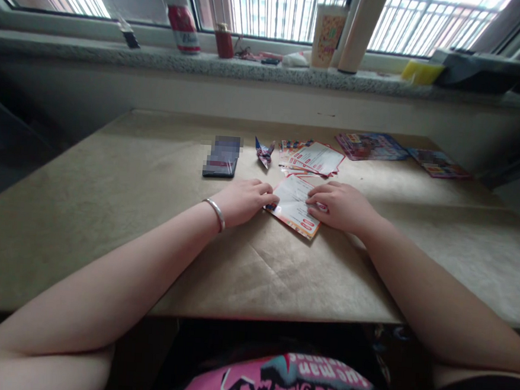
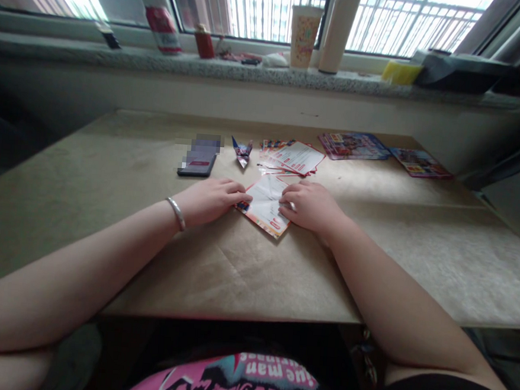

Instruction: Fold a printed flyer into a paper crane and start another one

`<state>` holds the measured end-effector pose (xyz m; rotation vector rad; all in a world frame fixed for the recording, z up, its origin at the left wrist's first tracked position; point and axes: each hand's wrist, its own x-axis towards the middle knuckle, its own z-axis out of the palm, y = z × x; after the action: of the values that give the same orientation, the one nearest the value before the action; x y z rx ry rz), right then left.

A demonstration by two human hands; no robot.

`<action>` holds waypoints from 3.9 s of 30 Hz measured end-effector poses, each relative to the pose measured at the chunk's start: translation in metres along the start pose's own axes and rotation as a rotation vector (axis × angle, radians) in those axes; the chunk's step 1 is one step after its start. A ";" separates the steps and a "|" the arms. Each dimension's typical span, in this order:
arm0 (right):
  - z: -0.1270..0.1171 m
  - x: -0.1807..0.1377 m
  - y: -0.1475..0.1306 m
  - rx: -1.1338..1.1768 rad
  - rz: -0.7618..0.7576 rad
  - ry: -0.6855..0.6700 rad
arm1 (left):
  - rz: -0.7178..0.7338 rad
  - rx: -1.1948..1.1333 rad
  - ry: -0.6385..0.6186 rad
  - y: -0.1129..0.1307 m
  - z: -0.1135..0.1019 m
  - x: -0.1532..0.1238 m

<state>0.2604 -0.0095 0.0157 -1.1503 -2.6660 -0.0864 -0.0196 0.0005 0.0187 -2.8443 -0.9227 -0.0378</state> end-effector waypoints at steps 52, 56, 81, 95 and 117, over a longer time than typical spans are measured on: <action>0.000 0.001 -0.010 0.356 0.240 -0.033 | 0.072 -0.119 0.308 0.004 0.024 0.003; 0.000 0.001 -0.007 0.437 0.377 -0.035 | 0.092 -0.163 0.294 0.002 0.025 0.001; -0.002 0.002 -0.008 -0.110 0.225 0.101 | 0.170 -0.238 0.229 0.016 0.021 0.006; 0.011 0.010 -0.011 0.015 0.315 -0.019 | 0.167 -0.290 0.217 0.017 0.021 0.005; 0.022 0.017 -0.001 0.123 0.407 -0.046 | 0.060 -0.150 0.171 0.025 0.016 0.010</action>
<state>0.2442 0.0048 -0.0011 -1.6376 -2.3771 0.1737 0.0027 -0.0110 0.0005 -2.9447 -0.8312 -0.3518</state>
